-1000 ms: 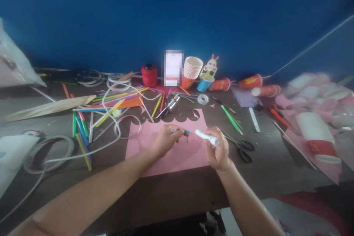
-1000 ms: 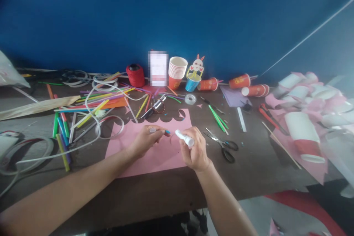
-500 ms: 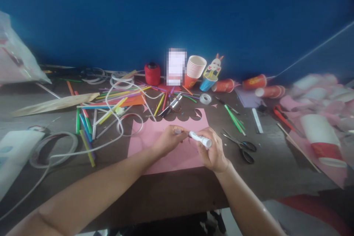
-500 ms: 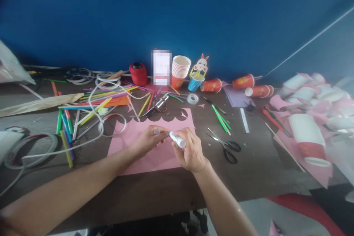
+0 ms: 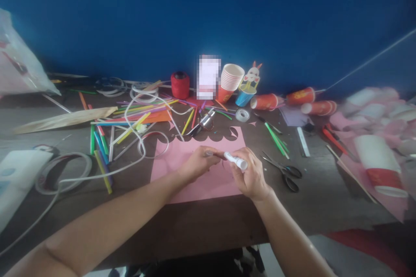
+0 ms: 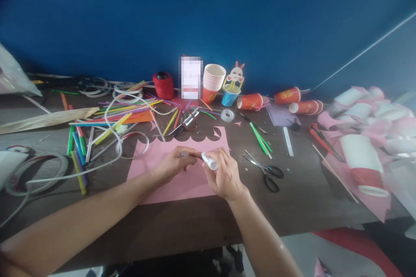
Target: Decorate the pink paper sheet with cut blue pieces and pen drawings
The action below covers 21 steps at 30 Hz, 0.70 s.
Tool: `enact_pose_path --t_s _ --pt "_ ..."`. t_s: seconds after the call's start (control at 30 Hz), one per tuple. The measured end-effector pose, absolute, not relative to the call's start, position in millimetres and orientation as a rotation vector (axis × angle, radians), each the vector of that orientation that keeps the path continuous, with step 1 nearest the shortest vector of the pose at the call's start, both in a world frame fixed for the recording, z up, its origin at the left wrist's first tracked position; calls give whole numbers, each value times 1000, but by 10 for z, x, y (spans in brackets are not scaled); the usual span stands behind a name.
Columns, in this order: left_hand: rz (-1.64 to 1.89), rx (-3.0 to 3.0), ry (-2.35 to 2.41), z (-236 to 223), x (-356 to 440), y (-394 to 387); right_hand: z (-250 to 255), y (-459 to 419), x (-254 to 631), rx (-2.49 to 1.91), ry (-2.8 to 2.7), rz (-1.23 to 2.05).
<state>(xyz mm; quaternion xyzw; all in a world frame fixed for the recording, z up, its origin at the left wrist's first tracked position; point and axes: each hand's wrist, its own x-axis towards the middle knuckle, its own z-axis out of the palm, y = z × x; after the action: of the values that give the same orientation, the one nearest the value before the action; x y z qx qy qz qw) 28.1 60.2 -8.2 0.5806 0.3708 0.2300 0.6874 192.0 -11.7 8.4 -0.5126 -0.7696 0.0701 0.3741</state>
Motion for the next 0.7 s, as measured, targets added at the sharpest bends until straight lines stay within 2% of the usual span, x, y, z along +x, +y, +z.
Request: enact_pose_path --t_s 0.7 --pt "556 1301 975 -88 311 598 34 -113 1979 -1452 -1875 99"
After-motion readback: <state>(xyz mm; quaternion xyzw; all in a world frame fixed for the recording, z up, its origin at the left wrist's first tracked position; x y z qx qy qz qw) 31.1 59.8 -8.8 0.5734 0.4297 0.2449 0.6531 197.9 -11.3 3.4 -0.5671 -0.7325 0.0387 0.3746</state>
